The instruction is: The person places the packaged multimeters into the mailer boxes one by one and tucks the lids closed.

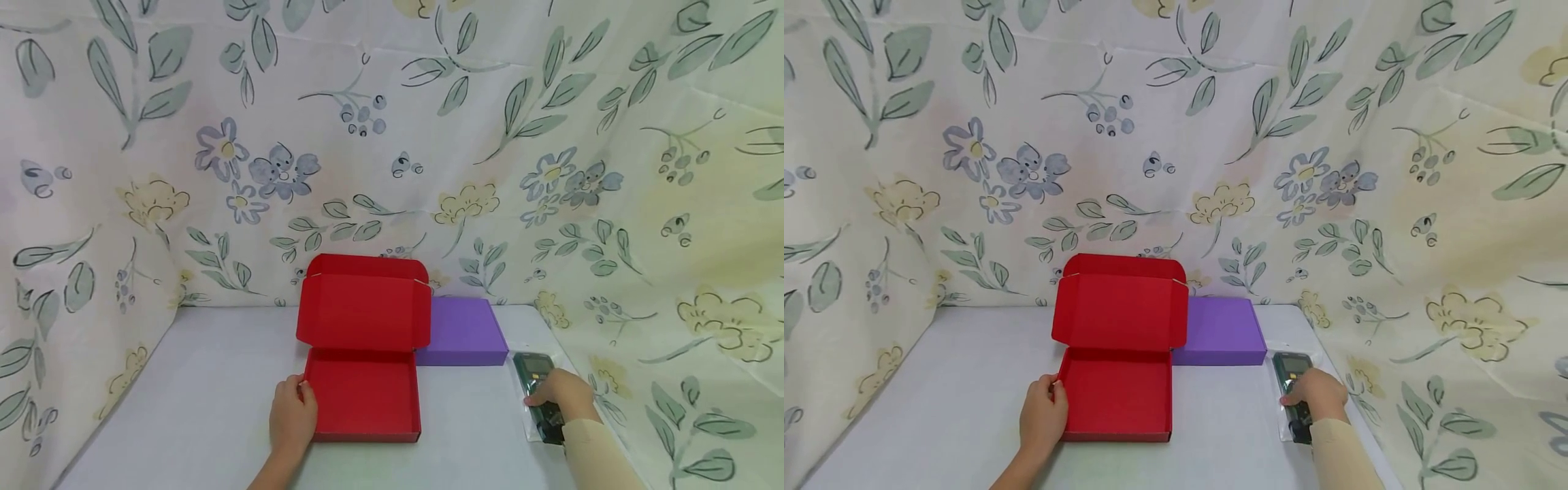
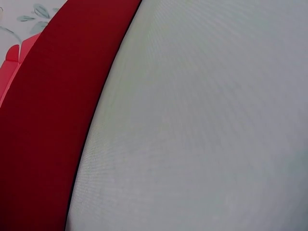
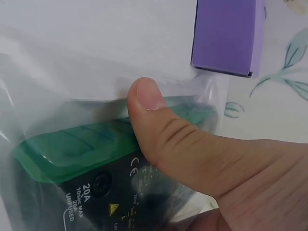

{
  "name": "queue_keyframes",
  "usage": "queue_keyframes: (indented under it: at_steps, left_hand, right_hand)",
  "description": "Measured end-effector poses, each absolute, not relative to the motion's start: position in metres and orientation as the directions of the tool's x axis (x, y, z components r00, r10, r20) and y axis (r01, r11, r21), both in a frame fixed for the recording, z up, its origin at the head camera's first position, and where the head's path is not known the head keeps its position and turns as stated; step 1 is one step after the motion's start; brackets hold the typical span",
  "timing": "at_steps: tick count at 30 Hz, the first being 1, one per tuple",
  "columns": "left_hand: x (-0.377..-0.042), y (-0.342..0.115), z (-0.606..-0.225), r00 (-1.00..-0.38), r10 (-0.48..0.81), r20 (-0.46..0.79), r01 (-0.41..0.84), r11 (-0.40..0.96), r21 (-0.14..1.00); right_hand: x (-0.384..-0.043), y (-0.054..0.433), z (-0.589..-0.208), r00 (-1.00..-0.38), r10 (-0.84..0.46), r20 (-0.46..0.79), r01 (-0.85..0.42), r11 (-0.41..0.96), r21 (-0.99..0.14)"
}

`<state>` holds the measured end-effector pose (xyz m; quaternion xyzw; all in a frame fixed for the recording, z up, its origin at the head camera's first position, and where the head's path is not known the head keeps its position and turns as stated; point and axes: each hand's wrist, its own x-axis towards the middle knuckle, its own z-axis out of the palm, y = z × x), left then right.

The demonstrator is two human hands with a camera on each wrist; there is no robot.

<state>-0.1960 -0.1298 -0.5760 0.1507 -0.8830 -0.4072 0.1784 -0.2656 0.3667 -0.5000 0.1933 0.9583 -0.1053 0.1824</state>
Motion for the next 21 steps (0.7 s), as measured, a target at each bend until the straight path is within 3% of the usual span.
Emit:
queue_keyframes:
  at_steps: [7, 21]
  left_hand:
    - [-0.197, -0.131, -0.578, -0.886, -0.417, 0.201, -0.116, 0.62, 0.776]
    - [-0.196, -0.13, -0.578, -0.885, -0.421, 0.198, -0.111, 0.605, 0.788]
  right_hand:
    - [-0.242, 0.364, -0.503, -0.871, 0.285, -0.4, 0.373, 0.914, -0.159]
    - [-0.185, 0.351, -0.512, -0.84, 0.361, -0.405, 0.463, 0.867, -0.186]
